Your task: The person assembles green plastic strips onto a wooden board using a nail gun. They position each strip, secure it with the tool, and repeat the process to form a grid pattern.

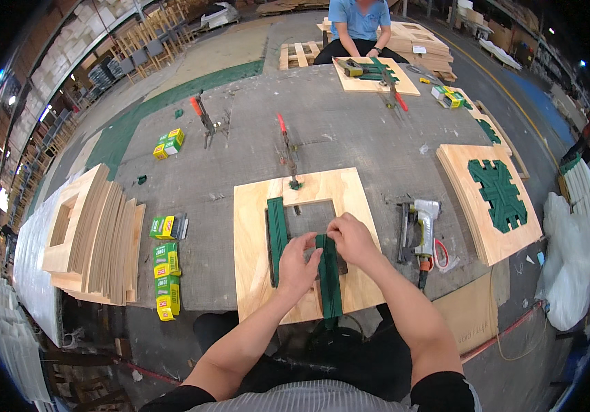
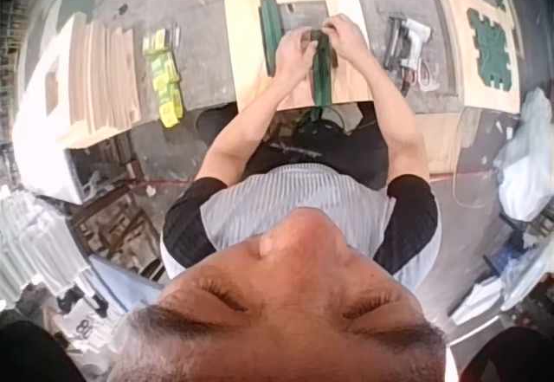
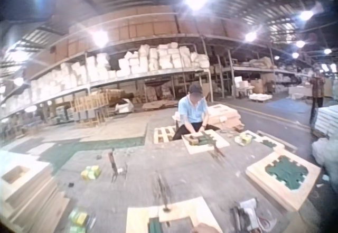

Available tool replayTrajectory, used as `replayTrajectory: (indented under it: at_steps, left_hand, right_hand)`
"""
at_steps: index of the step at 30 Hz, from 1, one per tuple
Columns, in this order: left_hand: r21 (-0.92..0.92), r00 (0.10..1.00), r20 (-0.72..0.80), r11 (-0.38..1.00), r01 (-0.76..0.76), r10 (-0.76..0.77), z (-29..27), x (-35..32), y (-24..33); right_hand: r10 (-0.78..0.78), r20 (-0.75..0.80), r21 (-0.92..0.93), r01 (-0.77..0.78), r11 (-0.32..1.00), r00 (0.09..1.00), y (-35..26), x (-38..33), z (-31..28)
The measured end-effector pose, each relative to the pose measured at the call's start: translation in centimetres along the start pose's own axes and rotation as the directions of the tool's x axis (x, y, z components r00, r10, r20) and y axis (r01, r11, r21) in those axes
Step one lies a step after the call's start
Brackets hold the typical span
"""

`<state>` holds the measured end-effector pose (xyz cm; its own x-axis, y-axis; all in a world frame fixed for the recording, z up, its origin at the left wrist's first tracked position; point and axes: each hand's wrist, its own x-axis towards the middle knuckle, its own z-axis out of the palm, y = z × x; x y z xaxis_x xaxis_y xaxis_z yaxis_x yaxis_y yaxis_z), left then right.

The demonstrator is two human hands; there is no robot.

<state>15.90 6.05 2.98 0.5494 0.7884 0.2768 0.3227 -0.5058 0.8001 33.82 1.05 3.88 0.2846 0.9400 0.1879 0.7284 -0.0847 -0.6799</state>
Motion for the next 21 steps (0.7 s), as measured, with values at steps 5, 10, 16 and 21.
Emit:
replayTrajectory:
  at_steps: [5, 10, 16, 21]
  left_hand:
    - [0.056, 0.997, 0.078, 0.998, -0.017, 0.013, 1.6, 0.7, -1.7]
    - [0.159, 0.988, 0.077, 0.976, -0.148, 0.137, 2.6, 2.9, -3.9]
    - [0.394, 0.967, 0.125, 0.884, -0.253, 0.221, 4.6, 7.7, -6.0]
    - [0.524, 0.964, 0.176, 0.81, -0.263, 0.199, 5.8, 9.4, -7.3]
  right_hand:
    - [0.17, 0.018, -0.09, -0.168, 0.982, 0.985, 4.9, 7.9, 1.9]
    - [0.206, 0.012, -0.139, -0.203, 0.969, 0.978, 6.5, 12.0, 2.4]
    - [0.218, 0.073, -0.081, -0.212, 0.974, 0.973, 6.4, 13.6, 2.2]
    - [0.279, 0.148, -0.01, -0.28, 0.96, 0.949, 6.2, 14.6, 1.8]
